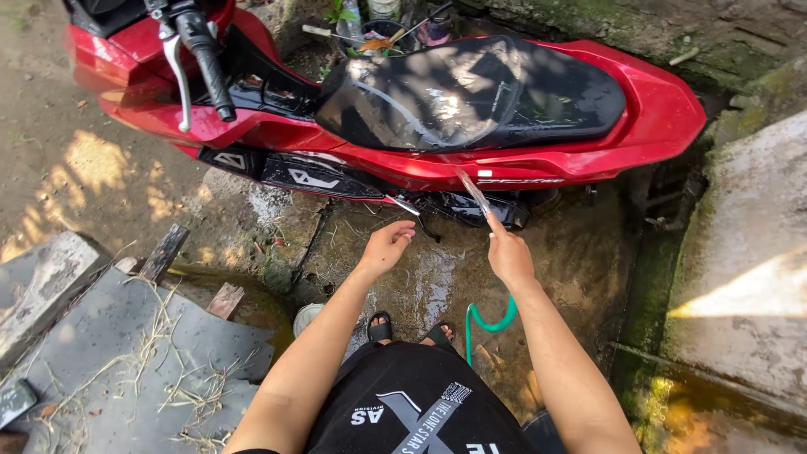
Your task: Wash a red motorcycle using a water hose and a cloth.
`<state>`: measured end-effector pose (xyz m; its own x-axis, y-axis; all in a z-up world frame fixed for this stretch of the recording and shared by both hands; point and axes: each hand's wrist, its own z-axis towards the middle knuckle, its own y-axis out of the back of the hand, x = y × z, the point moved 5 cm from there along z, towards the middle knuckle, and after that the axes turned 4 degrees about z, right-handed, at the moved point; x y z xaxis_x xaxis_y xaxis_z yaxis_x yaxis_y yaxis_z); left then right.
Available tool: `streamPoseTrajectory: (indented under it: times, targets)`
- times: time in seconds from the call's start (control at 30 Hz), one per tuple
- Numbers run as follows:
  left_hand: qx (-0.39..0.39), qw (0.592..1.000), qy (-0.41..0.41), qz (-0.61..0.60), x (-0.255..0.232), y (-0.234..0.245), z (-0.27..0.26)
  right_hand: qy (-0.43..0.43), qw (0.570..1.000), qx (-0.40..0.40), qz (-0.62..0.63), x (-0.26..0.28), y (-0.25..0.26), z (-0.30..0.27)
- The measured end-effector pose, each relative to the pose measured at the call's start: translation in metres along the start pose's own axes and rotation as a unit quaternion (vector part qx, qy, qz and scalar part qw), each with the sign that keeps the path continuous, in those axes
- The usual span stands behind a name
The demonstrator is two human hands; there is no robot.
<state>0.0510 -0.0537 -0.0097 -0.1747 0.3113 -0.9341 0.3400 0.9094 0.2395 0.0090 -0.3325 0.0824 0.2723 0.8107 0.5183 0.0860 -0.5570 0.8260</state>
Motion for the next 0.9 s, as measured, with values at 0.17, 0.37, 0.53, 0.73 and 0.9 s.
streamPoseTrajectory:
  times: [0.17,0.37,0.53,0.73,0.9]
  targets:
    - [-0.044,0.999,-0.003,-0.021,0.014,0.029,-0.014,0.054,0.998,0.033,0.000,0.020,-0.032,0.014]
    - [-0.093,0.994,-0.028,-0.048,0.034,0.060,-0.032,0.117,0.991,0.058,0.006,0.055,-0.063,0.023]
    - [-0.125,0.992,-0.014,-0.024,0.036,0.075,-0.047,0.186,0.981,0.035,0.041,0.081,-0.074,0.021]
    - [-0.125,0.992,-0.017,0.013,0.033,0.076,-0.049,0.157,0.986,0.044,0.028,0.081,-0.067,0.019]
    - [-0.080,0.997,-0.019,-0.009,0.031,0.060,-0.033,0.060,0.996,0.062,-0.003,0.049,-0.053,0.015]
